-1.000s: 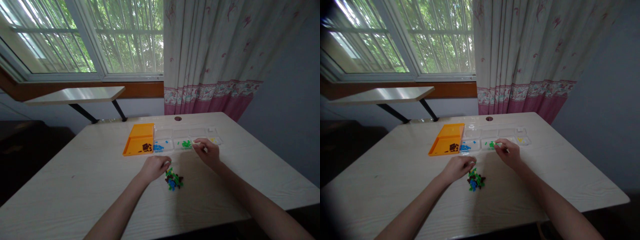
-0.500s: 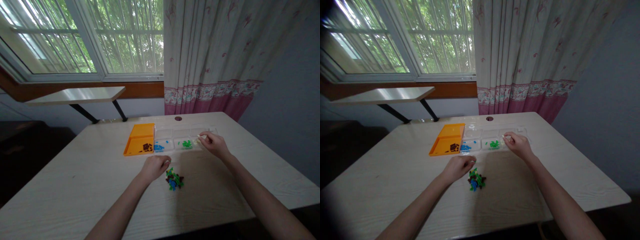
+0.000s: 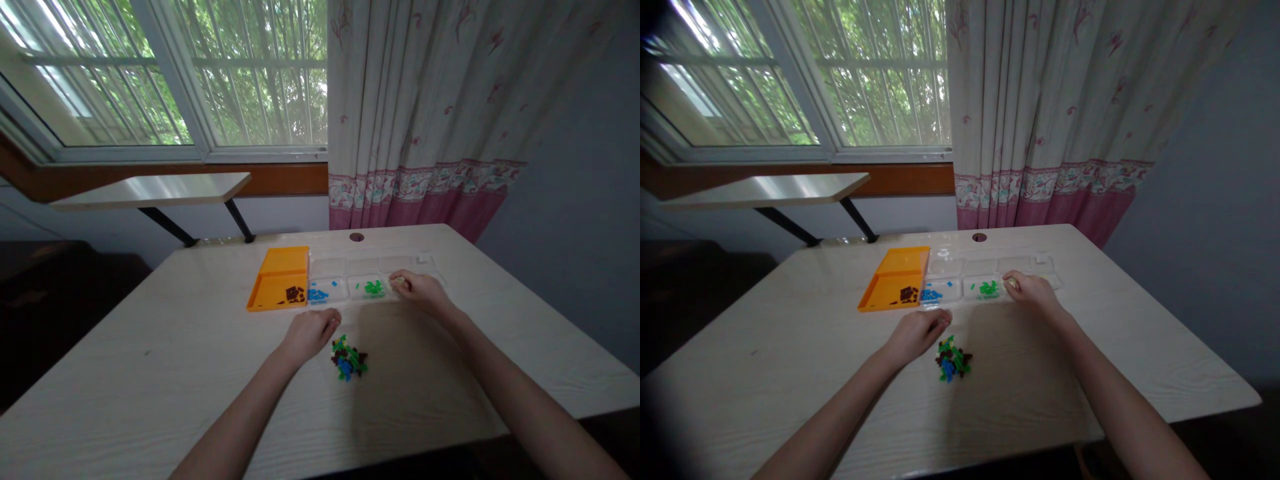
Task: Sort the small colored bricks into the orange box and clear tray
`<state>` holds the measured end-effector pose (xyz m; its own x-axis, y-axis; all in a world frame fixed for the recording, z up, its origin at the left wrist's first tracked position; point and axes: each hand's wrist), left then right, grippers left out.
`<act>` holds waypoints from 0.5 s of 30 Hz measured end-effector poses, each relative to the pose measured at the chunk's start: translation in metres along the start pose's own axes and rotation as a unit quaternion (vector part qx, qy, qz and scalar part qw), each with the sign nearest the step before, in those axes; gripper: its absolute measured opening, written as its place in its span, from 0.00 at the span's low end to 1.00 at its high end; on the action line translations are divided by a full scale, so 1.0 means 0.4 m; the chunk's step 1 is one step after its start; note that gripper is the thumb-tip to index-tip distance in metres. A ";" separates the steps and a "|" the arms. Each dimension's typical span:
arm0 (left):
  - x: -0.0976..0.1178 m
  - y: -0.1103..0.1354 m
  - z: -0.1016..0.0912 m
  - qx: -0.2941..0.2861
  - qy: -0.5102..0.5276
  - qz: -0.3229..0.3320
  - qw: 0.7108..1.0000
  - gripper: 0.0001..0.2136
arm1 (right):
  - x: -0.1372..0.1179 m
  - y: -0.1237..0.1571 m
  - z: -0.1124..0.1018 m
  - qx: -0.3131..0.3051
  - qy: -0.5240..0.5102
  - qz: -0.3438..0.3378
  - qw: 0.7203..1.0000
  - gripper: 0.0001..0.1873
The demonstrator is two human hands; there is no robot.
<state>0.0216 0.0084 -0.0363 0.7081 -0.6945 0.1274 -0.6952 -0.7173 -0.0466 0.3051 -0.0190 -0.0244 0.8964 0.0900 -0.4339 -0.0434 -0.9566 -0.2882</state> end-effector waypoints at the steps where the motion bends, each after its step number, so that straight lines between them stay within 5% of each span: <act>1: 0.001 0.000 0.000 -0.002 0.002 -0.001 1.000 0.11 | -0.016 0.005 0.009 -0.005 -0.007 -0.015 1.000 0.13; 8: 0.003 -0.003 -0.001 -0.006 0.003 -0.007 1.000 0.11 | -0.136 0.049 0.063 -0.086 -0.059 -0.132 0.986 0.11; 15: 0.005 -0.003 0.011 0.021 0.042 -0.006 0.999 0.11 | -0.163 0.066 0.095 -0.089 -0.055 -0.196 0.975 0.10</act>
<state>0.0246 0.0076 -0.0404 0.7025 -0.6800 0.2100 -0.6794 -0.7286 -0.0868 0.2287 -0.0395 -0.0362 0.7749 0.4788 -0.4126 0.3797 -0.8745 -0.3017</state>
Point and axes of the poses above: each hand's wrist, its own y-axis away from the middle knuckle, its own z-axis out of the palm, x = y × z, and after that the axes turned 12 degrees about -y, right-handed
